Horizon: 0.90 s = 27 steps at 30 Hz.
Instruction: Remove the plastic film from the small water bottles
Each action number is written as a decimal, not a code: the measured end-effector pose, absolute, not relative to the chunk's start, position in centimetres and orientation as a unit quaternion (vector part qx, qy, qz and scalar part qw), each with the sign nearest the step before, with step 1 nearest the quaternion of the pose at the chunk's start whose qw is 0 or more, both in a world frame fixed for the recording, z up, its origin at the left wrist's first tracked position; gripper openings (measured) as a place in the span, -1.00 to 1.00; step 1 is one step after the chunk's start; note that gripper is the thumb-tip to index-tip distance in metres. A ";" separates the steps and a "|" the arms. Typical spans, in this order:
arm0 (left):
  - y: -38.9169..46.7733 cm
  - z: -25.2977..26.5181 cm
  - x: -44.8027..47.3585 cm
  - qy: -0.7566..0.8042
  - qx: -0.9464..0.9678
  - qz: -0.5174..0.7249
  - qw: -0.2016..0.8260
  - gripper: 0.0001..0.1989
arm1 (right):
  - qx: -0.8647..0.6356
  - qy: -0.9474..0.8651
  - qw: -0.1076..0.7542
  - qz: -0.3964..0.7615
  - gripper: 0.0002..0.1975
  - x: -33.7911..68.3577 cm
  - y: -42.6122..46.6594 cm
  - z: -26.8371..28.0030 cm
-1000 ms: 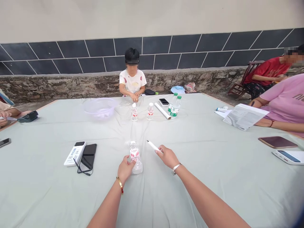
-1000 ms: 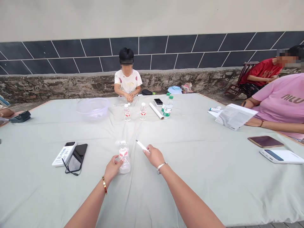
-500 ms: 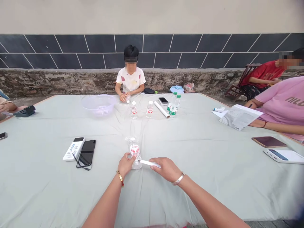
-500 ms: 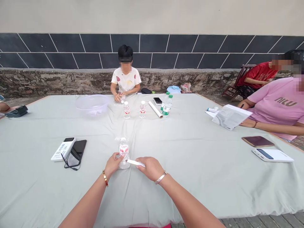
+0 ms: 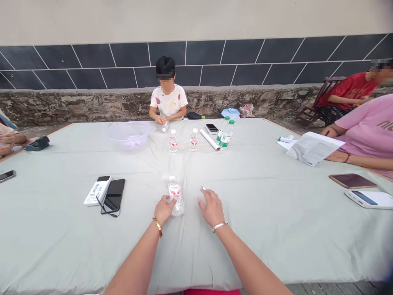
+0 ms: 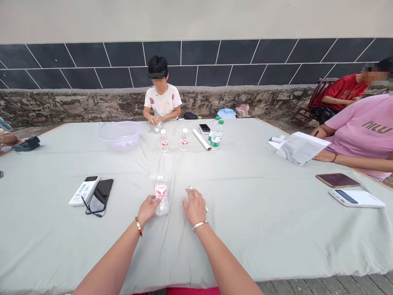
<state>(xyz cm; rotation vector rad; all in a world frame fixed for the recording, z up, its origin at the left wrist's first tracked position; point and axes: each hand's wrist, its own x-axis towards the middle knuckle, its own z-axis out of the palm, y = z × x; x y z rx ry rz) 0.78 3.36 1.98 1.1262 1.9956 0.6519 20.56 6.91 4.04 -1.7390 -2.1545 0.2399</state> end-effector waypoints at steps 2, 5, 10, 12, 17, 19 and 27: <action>3.4 1.9 0.7 0.782 0.433 0.258 0.367 -0.31 | -0.589 -0.764 0.204 0.165 -0.48 16.9 6.2 4.7; 3.5 1.8 0.7 0.783 0.431 0.261 0.365 -0.35 | -0.587 -0.754 0.180 0.233 -0.46 13.6 6.2 4.6; 3.5 1.7 0.7 0.783 0.427 0.264 0.368 -0.40 | -0.612 -0.744 0.143 0.228 -0.63 16.6 7.4 2.6; 3.4 1.7 0.7 0.783 0.424 0.264 0.370 -0.40 | -0.643 -0.722 0.130 0.221 -0.65 18.4 7.5 2.6; 3.3 1.9 0.7 0.785 0.419 0.266 0.371 -0.37 | -0.625 -0.708 0.204 0.258 -0.60 16.6 6.9 4.6; 3.3 2.0 0.7 0.785 0.417 0.272 0.369 -0.37 | -0.611 -0.716 0.193 0.276 -0.56 14.8 6.9 4.7; 3.2 2.1 0.7 0.785 0.414 0.280 0.367 -0.44 | -0.634 -0.732 0.109 0.223 -0.68 17.9 8.0 1.8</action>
